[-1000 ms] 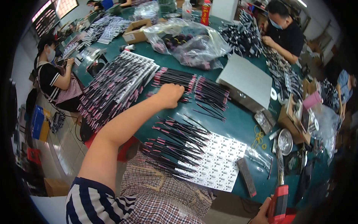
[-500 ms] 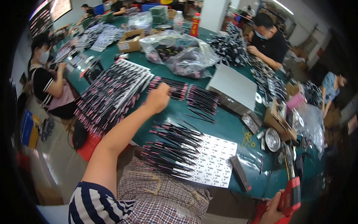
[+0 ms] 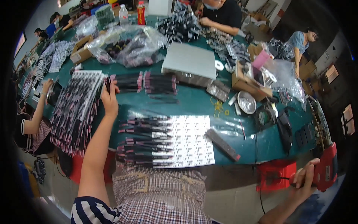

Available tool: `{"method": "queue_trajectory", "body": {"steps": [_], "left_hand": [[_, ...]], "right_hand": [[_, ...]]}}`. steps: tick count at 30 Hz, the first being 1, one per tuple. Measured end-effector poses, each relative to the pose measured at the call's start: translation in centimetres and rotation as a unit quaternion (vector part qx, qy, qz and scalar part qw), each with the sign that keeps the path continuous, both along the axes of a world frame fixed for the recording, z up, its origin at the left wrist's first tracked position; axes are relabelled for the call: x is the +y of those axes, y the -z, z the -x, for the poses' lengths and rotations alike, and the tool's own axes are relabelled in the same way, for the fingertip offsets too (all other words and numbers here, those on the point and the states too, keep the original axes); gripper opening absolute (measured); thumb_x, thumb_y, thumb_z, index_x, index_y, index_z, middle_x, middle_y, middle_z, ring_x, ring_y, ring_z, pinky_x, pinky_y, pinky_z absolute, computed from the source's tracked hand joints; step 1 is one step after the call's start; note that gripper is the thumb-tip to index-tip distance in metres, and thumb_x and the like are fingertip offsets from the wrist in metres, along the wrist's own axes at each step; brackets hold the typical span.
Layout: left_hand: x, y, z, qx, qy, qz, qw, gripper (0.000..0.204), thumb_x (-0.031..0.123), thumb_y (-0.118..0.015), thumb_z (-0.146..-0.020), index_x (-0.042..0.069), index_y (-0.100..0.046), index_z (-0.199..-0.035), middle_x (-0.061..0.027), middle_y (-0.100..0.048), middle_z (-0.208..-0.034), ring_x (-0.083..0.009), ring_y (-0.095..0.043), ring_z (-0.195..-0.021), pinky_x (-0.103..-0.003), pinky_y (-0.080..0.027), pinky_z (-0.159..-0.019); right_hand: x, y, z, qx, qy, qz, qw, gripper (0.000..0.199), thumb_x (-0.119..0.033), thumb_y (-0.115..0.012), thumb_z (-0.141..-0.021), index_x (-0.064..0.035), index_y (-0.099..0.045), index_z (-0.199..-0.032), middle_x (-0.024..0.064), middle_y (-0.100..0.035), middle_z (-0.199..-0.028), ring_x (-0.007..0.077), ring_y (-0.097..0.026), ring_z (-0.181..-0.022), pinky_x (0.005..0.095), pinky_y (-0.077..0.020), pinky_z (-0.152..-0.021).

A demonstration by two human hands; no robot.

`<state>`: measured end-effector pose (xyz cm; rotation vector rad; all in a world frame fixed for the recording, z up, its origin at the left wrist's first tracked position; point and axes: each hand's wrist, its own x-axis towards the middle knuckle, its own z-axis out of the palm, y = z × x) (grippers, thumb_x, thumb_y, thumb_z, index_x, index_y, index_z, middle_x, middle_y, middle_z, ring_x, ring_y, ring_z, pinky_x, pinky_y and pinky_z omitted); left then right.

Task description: The person assembles electrical wire harnesses by grouping wires and using a heat gun to fuse or secure them.

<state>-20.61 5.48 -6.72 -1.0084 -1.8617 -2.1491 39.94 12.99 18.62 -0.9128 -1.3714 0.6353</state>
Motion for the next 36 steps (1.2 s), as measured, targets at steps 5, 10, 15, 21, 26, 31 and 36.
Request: {"method": "queue_trajectory", "body": {"steps": [5, 10, 15, 21, 26, 31, 36], "left_hand": [[-0.1, -1.3, 1.5, 0.08, -0.05, 0.08, 0.992, 0.028, 0.025, -0.054, -0.106, 0.002, -0.07, -0.111, 0.0019, -0.053, -0.074, -0.0078, -0.047, -0.067, -0.026, -0.039, -0.062], [0.9, -6.9, -0.5, 0.094, 0.043, 0.14, 0.985, 0.024, 0.024, -0.061, -0.101, 0.001, -0.067, -0.107, -0.001, -0.058, -0.071, -0.0079, -0.053, -0.065, -0.026, -0.042, -0.061], [2.4, -9.1, -7.3, 0.063, 0.279, 0.31, 0.907, 0.021, 0.025, -0.064, -0.101, 0.004, -0.064, -0.105, 0.0031, -0.053, -0.073, -0.005, -0.051, -0.067, -0.024, -0.038, -0.06], [3.7, -8.4, -14.2, 0.174, 0.282, 0.442, 0.834, 0.026, 0.027, -0.065, -0.097, 0.002, -0.061, -0.088, -0.0037, -0.053, -0.058, -0.0134, -0.052, -0.056, -0.033, -0.039, -0.057], [5.8, -7.6, -14.5, 0.091, 0.329, 0.509, 0.79, 0.026, 0.027, -0.063, -0.098, 0.002, -0.061, -0.089, -0.0026, -0.054, -0.058, -0.0137, -0.052, -0.056, -0.033, -0.041, -0.057], [6.5, -7.0, -13.7, 0.004, 0.348, 0.535, 0.77, 0.024, 0.024, -0.062, -0.099, 0.001, -0.063, -0.092, -0.0008, -0.059, -0.065, -0.0103, -0.05, -0.059, -0.03, -0.04, -0.058], [7.1, -6.7, -12.7, 0.073, 0.356, 0.533, 0.764, 0.026, 0.026, -0.063, -0.099, 0.001, -0.065, -0.093, -0.0001, -0.06, -0.07, -0.0077, -0.048, -0.062, -0.028, -0.038, -0.057]], "right_hand": [[1.5, 1.8, 2.3, -0.008, -0.095, 0.012, 0.995, 0.019, -0.01, -0.06, -0.1, 0.001, -0.057, -0.116, 0.0003, -0.051, -0.074, 0.0033, -0.031, -0.044, 0.0209, -0.0295, -0.045], [2.6, 0.7, -0.1, -0.065, -0.185, 0.044, 0.98, 0.02, -0.008, -0.053, -0.101, 0.0012, -0.057, -0.118, 0.0026, -0.051, -0.082, 0.0039, -0.029, -0.044, 0.0205, -0.0301, -0.048], [2.5, 5.4, 2.4, -0.02, -0.182, 0.151, 0.971, 0.023, -0.008, -0.054, -0.1, 0.0038, -0.054, -0.12, 0.005, -0.052, -0.083, 0.0036, -0.03, -0.043, 0.0203, -0.0315, -0.045], [-0.2, 11.0, 8.0, 0.008, -0.214, 0.3, 0.93, 0.017, -0.008, -0.058, -0.098, 0.0032, -0.054, -0.111, 0.0045, -0.052, -0.078, 0.0038, -0.032, -0.041, 0.0219, -0.0308, -0.04], [-0.6, 13.0, 10.1, 0.008, -0.222, 0.364, 0.905, 0.02, -0.01, -0.06, -0.097, 0.0034, -0.054, -0.11, 0.004, -0.053, -0.075, 0.0029, -0.032, -0.039, 0.0213, -0.0313, -0.04], [0.1, 13.0, 12.5, 0.011, -0.2, 0.395, 0.897, 0.021, -0.01, -0.062, -0.095, 0.0032, -0.054, -0.109, 0.0018, -0.049, -0.066, 0.0024, -0.033, -0.038, 0.0211, -0.0329, -0.04], [0.3, 13.7, 15.2, -0.008, -0.159, 0.424, 0.891, 0.025, -0.011, -0.065, -0.093, 0.0037, -0.054, -0.109, 0.0018, -0.049, -0.066, 0.0028, -0.033, -0.039, 0.0216, -0.0327, -0.04]]}}
